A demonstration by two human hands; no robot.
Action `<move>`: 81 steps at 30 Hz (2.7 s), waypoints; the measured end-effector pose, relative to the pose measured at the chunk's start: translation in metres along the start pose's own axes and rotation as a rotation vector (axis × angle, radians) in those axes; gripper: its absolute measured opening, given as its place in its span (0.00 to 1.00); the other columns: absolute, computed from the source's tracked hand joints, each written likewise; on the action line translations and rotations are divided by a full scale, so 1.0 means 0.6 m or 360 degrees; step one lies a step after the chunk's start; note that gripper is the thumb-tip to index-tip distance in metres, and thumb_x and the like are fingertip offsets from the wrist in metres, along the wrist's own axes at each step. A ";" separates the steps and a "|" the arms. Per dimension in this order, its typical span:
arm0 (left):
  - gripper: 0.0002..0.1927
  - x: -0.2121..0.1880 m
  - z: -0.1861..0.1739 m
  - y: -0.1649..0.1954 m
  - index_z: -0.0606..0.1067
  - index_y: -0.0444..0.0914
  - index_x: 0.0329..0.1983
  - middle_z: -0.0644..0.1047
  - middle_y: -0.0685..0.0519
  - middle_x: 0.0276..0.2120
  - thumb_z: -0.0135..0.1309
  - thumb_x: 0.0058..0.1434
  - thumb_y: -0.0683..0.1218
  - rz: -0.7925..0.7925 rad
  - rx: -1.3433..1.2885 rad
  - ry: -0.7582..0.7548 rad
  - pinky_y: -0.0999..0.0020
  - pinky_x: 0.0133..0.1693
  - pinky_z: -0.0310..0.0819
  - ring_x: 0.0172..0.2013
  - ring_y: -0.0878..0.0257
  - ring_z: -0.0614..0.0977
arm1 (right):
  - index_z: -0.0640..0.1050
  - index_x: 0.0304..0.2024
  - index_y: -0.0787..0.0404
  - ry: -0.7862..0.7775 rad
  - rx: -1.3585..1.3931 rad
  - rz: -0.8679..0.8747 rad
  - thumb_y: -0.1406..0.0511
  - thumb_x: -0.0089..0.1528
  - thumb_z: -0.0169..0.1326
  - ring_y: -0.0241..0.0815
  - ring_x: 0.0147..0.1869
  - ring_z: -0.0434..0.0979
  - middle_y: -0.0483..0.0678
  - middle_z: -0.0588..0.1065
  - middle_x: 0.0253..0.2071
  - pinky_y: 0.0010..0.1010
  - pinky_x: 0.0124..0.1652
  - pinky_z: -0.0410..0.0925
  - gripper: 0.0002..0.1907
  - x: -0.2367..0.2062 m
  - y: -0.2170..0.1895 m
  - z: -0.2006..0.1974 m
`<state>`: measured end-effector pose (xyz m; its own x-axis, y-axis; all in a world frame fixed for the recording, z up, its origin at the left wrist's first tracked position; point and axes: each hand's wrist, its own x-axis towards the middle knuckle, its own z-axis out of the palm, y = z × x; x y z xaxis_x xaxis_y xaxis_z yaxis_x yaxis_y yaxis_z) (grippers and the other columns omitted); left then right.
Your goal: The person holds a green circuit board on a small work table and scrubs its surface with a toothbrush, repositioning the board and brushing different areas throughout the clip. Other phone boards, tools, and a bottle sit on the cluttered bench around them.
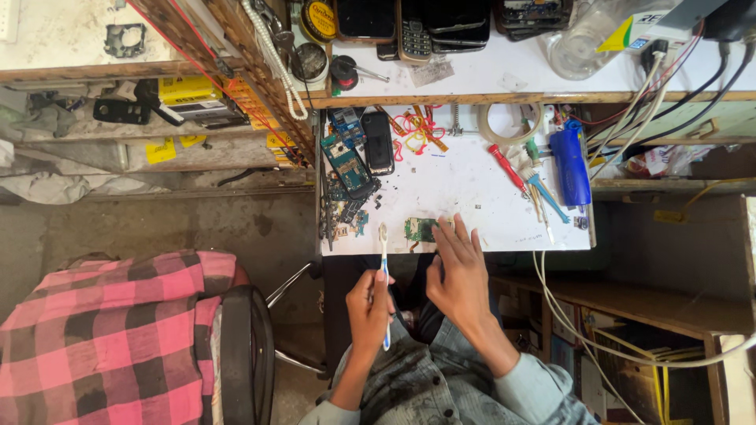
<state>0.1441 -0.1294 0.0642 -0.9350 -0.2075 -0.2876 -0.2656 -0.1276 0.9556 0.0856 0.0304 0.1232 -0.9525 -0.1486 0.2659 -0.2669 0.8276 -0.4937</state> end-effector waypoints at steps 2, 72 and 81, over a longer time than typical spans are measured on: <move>0.17 0.000 0.014 -0.003 0.75 0.35 0.37 0.69 0.58 0.14 0.45 0.73 0.52 0.0059 -0.0138 -0.0020 0.77 0.19 0.59 0.16 0.75 0.68 | 0.79 0.53 0.66 -0.0046 0.0262 0.0262 0.69 0.59 0.54 0.61 0.57 0.79 0.60 0.79 0.52 0.44 0.55 0.72 0.19 -0.021 -0.001 -0.005; 0.13 0.102 0.082 0.014 0.81 0.33 0.50 0.81 0.46 0.53 0.55 0.63 0.37 0.1414 0.1207 -0.0090 0.52 0.65 0.68 0.62 0.50 0.78 | 0.69 0.65 0.69 0.0010 0.0415 0.0390 0.77 0.61 0.47 0.50 0.31 0.72 0.57 0.71 0.33 0.34 0.34 0.68 0.27 -0.107 0.071 -0.037; 0.10 0.093 0.098 0.009 0.82 0.31 0.46 0.83 0.45 0.49 0.57 0.64 0.38 0.1344 0.1270 0.0015 0.55 0.62 0.71 0.58 0.51 0.81 | 0.71 0.64 0.68 -0.0046 0.0328 0.0523 0.79 0.57 0.48 0.51 0.26 0.71 0.58 0.70 0.28 0.38 0.29 0.67 0.30 -0.096 0.056 -0.017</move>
<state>0.0767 -0.0846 0.0572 -0.8844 0.0576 0.4631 0.3659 0.7014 0.6117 0.1331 0.0724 0.0994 -0.9951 0.0890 0.0440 0.0321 0.7078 -0.7057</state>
